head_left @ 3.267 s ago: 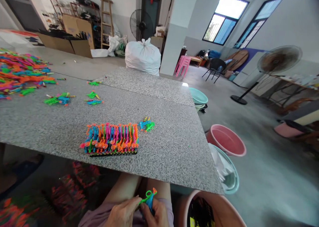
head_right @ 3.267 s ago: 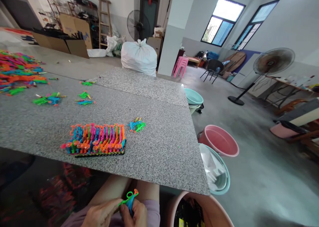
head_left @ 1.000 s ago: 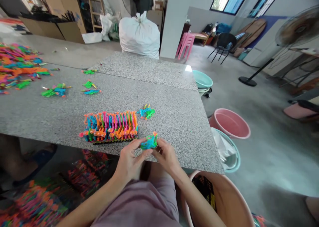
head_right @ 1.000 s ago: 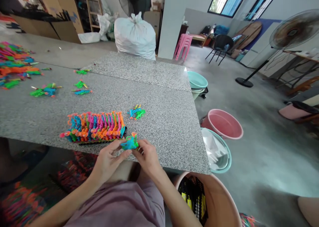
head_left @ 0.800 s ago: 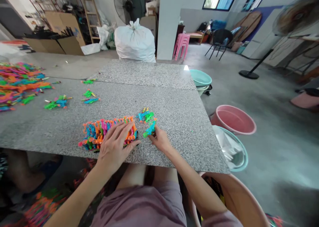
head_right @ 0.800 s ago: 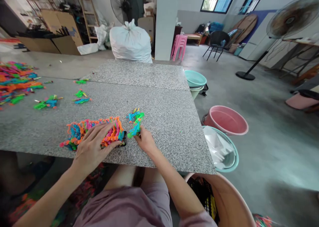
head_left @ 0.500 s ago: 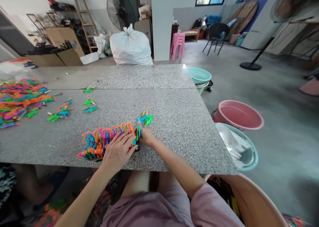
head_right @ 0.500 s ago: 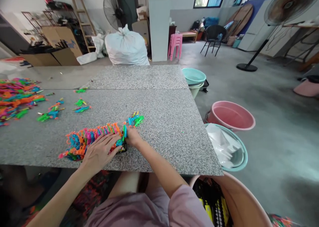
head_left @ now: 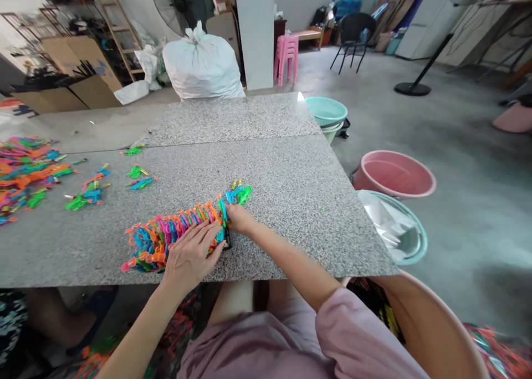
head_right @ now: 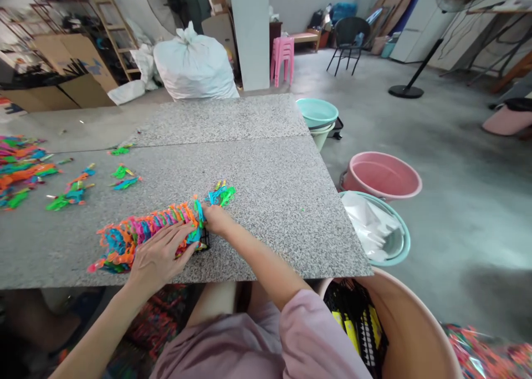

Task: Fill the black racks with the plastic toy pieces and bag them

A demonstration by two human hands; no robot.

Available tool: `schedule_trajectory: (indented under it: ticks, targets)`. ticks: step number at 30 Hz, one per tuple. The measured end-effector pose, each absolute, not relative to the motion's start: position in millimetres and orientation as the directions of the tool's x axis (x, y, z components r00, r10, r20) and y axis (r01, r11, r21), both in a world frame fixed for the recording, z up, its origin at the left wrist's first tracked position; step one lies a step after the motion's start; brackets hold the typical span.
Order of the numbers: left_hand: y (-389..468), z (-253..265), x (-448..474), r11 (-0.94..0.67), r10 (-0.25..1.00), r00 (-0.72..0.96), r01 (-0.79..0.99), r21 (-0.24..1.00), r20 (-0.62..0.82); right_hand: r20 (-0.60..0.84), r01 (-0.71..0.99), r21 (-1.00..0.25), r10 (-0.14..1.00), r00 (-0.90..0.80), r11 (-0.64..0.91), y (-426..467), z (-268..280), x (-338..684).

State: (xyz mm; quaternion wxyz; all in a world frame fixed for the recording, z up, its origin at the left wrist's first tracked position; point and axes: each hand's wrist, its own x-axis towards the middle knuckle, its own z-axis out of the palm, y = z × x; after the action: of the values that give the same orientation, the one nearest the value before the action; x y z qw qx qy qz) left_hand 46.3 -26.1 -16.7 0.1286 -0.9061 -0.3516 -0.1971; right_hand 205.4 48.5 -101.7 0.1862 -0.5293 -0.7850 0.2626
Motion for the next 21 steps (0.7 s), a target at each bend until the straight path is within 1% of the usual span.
schedule_trajectory:
  ticks: [3, 7, 11, 13, 14, 16, 17, 19, 21]
  targets:
    - [-26.1, -16.3, 45.6, -0.727, 0.577, 0.68, 0.68, -0.095, 0.452, 0.014, 0.736, -0.608, 0.93, -0.367, 0.299, 37.3, -97.5, 202.3]
    - [-20.3, -17.9, 37.9, -0.745, 0.558, 0.694, 0.66, -0.095, 0.454, -0.057, 0.794, -0.563, 0.948, -0.314, 0.23, 31.7, -84.7, 192.3]
    - [-16.2, -12.6, 25.5, -0.785, 0.526, 0.737, 0.613, -0.092, 0.424, -0.038, 0.804, -0.559, 0.962, -0.271, 0.204, 19.8, -74.3, 187.3]
    - [-21.8, -7.2, 21.4, -0.837, 0.465, 0.801, 0.537, -0.108, 0.378, -0.041, 0.807, -0.571, 0.977, -0.21, 0.149, 2.0, -75.9, 189.0]
    - [-27.1, -4.9, 20.2, -0.855, 0.434, 0.823, 0.504, -0.121, 0.367, -0.055, 0.808, -0.581, 0.986, -0.159, 0.098, -9.2, -78.7, 190.6]
    - [-41.1, -2.2, 18.9, -0.854, 0.418, 0.822, 0.501, -0.141, 0.387, -0.085, 0.788, -0.616, 0.995, -0.06, -0.005, -32.5, -86.5, 195.0]
    - [-48.9, -2.4, 18.4, -0.838, 0.435, 0.8, 0.527, -0.138, 0.415, -0.092, 0.763, -0.646, 0.995, -0.033, -0.034, -43.3, -90.7, 197.4]
    - [-63.9, -6.6, 16.6, -0.776, 0.515, 0.705, 0.625, -0.086, 0.487, -0.079, 0.688, -0.725, 0.996, -0.041, -0.029, -60.9, -97.8, 202.4]
    - [-76.6, -17.3, 13.8, -0.682, 0.621, 0.551, 0.73, 0.038, 0.558, -0.049, 0.599, -0.8, 0.995, -0.085, 0.012, -72.2, -102.3, 206.3]
